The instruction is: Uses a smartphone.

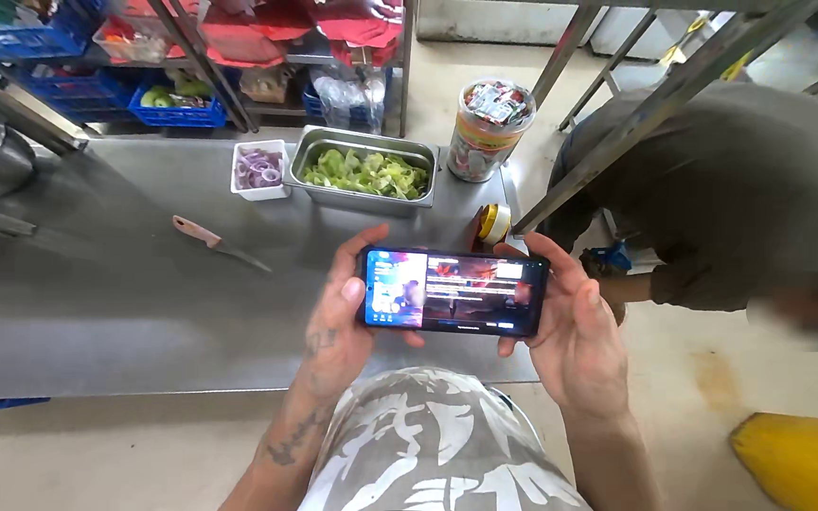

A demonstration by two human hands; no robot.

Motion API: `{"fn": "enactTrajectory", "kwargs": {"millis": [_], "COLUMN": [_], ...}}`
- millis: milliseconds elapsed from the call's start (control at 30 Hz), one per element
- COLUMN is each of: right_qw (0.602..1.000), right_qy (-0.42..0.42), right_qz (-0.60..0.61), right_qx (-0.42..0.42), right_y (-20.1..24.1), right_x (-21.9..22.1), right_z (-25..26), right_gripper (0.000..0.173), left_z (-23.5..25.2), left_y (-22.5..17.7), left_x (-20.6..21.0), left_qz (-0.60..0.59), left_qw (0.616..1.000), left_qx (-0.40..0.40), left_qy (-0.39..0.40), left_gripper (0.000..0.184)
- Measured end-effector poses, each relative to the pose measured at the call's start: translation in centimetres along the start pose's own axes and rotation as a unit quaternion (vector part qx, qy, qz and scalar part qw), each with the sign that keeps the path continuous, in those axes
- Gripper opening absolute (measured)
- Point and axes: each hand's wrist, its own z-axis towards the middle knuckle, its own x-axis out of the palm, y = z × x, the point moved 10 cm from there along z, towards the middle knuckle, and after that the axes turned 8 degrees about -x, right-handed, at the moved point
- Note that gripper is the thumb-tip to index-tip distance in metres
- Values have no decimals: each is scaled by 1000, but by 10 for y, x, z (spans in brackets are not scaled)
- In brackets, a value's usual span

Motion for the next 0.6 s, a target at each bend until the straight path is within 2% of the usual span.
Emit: {"fn": "enactTrajectory", "kwargs": {"millis": [333,600], "right_qw": [999,1000], "right_qy": [-12,3], "right_qz": [14,16], "right_qx": [31,22], "right_y": [-22,-12], "right_x": [-5,-1], "right_z": [8,9], "right_gripper": [66,68], "left_z": [-15,-10], "left_y": [-22,-18], "left_x": [18,8], "left_qz": [76,30], "left_qw": [997,999], "left_qx": [-7,-1], "left_qy": [-4,-16], "left_gripper": [76,70]}}
